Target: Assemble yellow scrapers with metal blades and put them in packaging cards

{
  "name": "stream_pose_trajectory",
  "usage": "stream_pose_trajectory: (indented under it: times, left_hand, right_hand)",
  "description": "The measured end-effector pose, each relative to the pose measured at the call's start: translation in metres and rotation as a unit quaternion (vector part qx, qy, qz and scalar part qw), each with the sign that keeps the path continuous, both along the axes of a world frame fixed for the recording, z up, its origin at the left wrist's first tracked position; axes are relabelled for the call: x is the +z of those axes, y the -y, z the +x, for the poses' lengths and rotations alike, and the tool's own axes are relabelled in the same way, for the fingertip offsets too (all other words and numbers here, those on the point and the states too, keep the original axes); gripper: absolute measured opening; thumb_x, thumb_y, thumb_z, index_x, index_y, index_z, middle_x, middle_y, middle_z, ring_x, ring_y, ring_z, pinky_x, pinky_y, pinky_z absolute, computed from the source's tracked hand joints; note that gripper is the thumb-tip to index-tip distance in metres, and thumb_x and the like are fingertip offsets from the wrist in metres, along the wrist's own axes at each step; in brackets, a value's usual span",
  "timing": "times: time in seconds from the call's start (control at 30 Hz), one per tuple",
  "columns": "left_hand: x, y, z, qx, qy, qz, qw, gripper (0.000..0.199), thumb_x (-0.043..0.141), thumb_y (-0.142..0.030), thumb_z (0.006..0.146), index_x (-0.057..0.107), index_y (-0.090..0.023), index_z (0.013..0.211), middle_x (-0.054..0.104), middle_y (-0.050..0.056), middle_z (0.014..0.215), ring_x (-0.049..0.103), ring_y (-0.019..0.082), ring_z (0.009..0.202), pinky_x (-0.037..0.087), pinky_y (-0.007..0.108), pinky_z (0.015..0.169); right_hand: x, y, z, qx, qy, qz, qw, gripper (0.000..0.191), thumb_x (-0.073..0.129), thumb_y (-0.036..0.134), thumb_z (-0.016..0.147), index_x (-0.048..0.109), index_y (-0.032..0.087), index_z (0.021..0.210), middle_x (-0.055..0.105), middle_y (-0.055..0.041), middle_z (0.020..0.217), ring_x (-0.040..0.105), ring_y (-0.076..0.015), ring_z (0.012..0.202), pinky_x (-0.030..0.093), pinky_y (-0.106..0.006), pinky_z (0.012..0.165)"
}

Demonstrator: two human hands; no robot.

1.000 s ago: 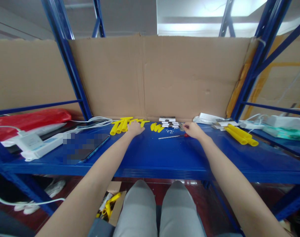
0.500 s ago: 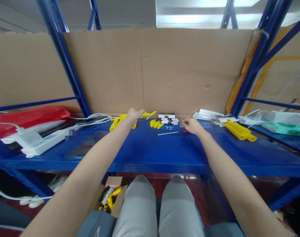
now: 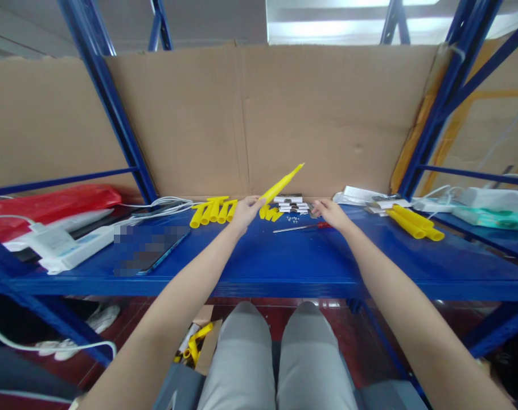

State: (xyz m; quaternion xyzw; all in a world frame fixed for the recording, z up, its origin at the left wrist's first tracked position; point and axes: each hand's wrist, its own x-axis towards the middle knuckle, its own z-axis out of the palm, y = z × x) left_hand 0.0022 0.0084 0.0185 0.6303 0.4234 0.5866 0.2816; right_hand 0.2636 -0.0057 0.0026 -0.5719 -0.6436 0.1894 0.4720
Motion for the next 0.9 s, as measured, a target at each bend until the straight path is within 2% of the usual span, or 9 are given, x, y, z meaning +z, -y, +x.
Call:
stream_pose_trajectory:
  times: [0.07,0.17,0.23,0.33,0.43,0.5,0.63,0.8,0.9]
  left_hand:
    - [-0.010,0.001,0.000,-0.031,-0.047,0.008,0.998,0.016,0.070,-0.031,0.074,0.072,-0.016,0.072,0.073,0.009,0.100,0.063,0.022,0.101,0.047,0.031,0.091]
    - [-0.018,0.003,0.000,-0.065,-0.123,0.047,0.989,0.013,0.071,-0.030,0.074,0.073,-0.017,0.074,0.073,0.008,0.102,0.065,0.022,0.099,0.048,0.034,0.092]
    - [-0.021,0.003,-0.001,-0.074,-0.169,0.076,0.980,0.012,0.072,-0.029,0.073,0.073,-0.017,0.074,0.073,0.008,0.099,0.065,0.022,0.098,0.048,0.036,0.093]
    - [-0.022,0.005,-0.002,-0.068,-0.211,0.101,0.970,0.013,0.072,-0.030,0.072,0.071,-0.017,0.074,0.073,0.008,0.096,0.066,0.022,0.095,0.049,0.036,0.092]
    - [-0.020,0.009,-0.003,-0.064,-0.253,0.099,0.960,0.014,0.072,-0.029,0.071,0.068,-0.017,0.072,0.072,0.007,0.088,0.066,0.021,0.088,0.050,0.034,0.083]
    - [-0.019,0.013,-0.003,-0.068,-0.284,0.090,0.952,0.015,0.072,-0.030,0.070,0.065,-0.017,0.071,0.071,0.005,0.081,0.065,0.020,0.081,0.050,0.032,0.076]
    - [-0.017,0.020,-0.001,-0.070,-0.309,0.046,0.947,0.020,0.072,-0.032,0.070,0.063,-0.016,0.079,0.067,0.003,0.074,0.062,0.017,0.068,0.048,0.030,0.067]
    - [-0.016,0.025,0.001,-0.075,-0.327,0.049,0.941,0.036,0.072,-0.026,0.071,0.058,-0.017,0.103,0.069,0.005,0.090,0.065,0.018,0.080,0.049,0.030,0.073]
    - [-0.017,0.026,0.005,-0.062,-0.354,0.057,0.931,0.046,0.070,-0.026,0.074,0.054,-0.018,0.116,0.070,0.007,0.096,0.067,0.021,0.087,0.050,0.033,0.078]
  right_hand:
    - [0.002,0.002,-0.003,0.028,-0.114,-0.022,0.993,0.032,0.038,0.037,0.100,0.062,0.016,0.100,0.074,-0.0114,0.093,0.068,-0.0169,0.076,0.052,-0.030,0.075]
    - [0.007,0.007,-0.007,0.085,-0.264,-0.052,0.959,0.049,0.020,0.048,0.102,0.059,0.019,0.106,0.074,-0.0100,0.094,0.069,-0.0174,0.079,0.053,-0.030,0.074]
    - [0.011,0.011,-0.009,0.118,-0.329,-0.074,0.934,0.053,0.013,0.047,0.102,0.058,0.019,0.102,0.074,-0.0090,0.088,0.069,-0.0172,0.073,0.054,-0.030,0.071]
    - [0.017,0.017,-0.011,0.156,-0.389,-0.083,0.904,0.050,0.014,0.041,0.102,0.059,0.018,0.096,0.073,-0.0077,0.080,0.066,-0.0153,0.062,0.055,-0.028,0.066]
    - [0.019,0.020,-0.012,0.167,-0.409,-0.084,0.893,0.049,0.016,0.040,0.102,0.059,0.016,0.092,0.072,-0.0086,0.077,0.063,-0.0151,0.057,0.055,-0.028,0.062]
    - [0.019,0.020,-0.013,0.162,-0.390,-0.092,0.902,0.046,0.021,0.039,0.101,0.059,0.016,0.092,0.072,-0.0099,0.079,0.063,-0.0157,0.056,0.055,-0.029,0.061]
    - [0.015,0.016,-0.019,0.121,-0.340,-0.100,0.927,0.036,0.028,0.024,0.098,0.062,0.013,0.088,0.074,-0.0134,0.089,0.064,-0.0143,0.060,0.056,-0.027,0.066]
    - [0.014,0.016,-0.033,0.111,-0.319,-0.088,0.937,0.036,0.027,0.020,0.097,0.062,0.013,0.089,0.075,-0.0156,0.095,0.068,-0.0160,0.069,0.056,-0.026,0.067]
    - [0.014,0.020,-0.046,0.128,-0.330,-0.115,0.928,0.037,0.028,0.019,0.098,0.062,0.012,0.087,0.075,-0.0152,0.095,0.066,-0.0135,0.064,0.054,-0.023,0.063]
